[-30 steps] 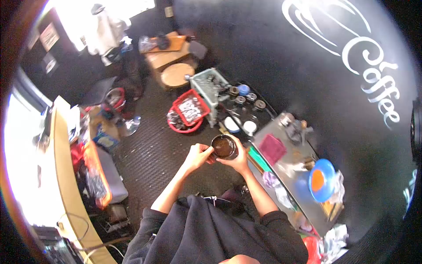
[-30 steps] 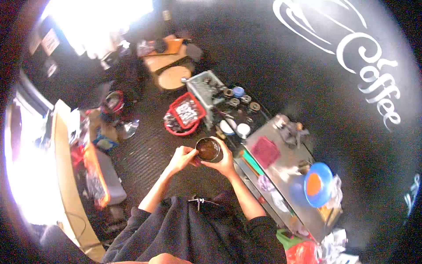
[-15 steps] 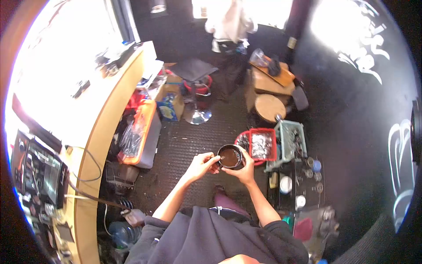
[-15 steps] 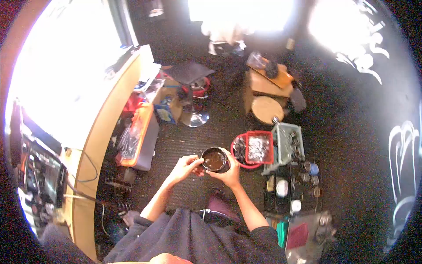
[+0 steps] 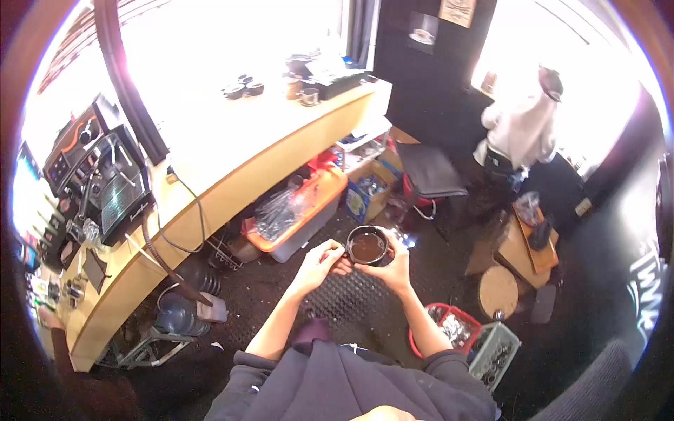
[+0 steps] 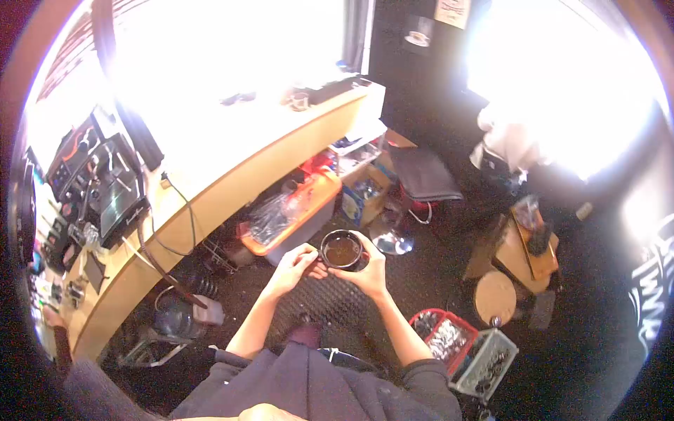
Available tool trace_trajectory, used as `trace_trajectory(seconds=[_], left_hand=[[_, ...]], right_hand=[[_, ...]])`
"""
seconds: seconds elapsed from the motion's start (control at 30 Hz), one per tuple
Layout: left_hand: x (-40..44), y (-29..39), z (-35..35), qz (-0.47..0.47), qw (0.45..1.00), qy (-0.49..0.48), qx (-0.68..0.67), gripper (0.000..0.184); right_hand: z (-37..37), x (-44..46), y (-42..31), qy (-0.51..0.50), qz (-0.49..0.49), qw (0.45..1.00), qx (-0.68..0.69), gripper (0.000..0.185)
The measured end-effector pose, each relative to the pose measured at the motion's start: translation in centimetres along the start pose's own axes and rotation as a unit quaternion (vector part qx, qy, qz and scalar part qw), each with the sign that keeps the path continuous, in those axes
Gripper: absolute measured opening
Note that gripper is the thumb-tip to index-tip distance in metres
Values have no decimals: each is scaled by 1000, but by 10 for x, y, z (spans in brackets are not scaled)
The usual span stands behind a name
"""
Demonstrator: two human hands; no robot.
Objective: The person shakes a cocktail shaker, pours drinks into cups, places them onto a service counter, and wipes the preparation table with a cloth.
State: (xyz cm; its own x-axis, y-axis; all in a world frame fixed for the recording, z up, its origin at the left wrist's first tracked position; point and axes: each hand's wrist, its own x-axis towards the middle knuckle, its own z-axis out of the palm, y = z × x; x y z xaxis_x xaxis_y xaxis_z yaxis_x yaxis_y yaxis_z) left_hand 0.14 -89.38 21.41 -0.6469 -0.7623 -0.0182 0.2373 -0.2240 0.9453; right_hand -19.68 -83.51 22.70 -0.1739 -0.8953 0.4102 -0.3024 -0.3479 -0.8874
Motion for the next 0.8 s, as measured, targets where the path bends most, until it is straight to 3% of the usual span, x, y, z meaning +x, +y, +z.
trace_trajectory(seconds=[0.3, 0.47, 0.57, 0.8], left_hand=[[66, 69, -152, 24, 997, 69, 39, 21], [108, 104, -238, 50, 982, 114, 143, 21], [135, 116, -276, 57, 971, 164, 166, 22], [213, 138, -361, -9, 969, 237, 70, 25]], right_hand=[[126, 158, 41, -75, 9, 989, 125, 76], [190, 244, 55, -105, -16, 980, 168, 75], [223, 291, 64, -122, 15, 972, 201, 76], [280, 410, 115, -172, -29, 978, 115, 70]])
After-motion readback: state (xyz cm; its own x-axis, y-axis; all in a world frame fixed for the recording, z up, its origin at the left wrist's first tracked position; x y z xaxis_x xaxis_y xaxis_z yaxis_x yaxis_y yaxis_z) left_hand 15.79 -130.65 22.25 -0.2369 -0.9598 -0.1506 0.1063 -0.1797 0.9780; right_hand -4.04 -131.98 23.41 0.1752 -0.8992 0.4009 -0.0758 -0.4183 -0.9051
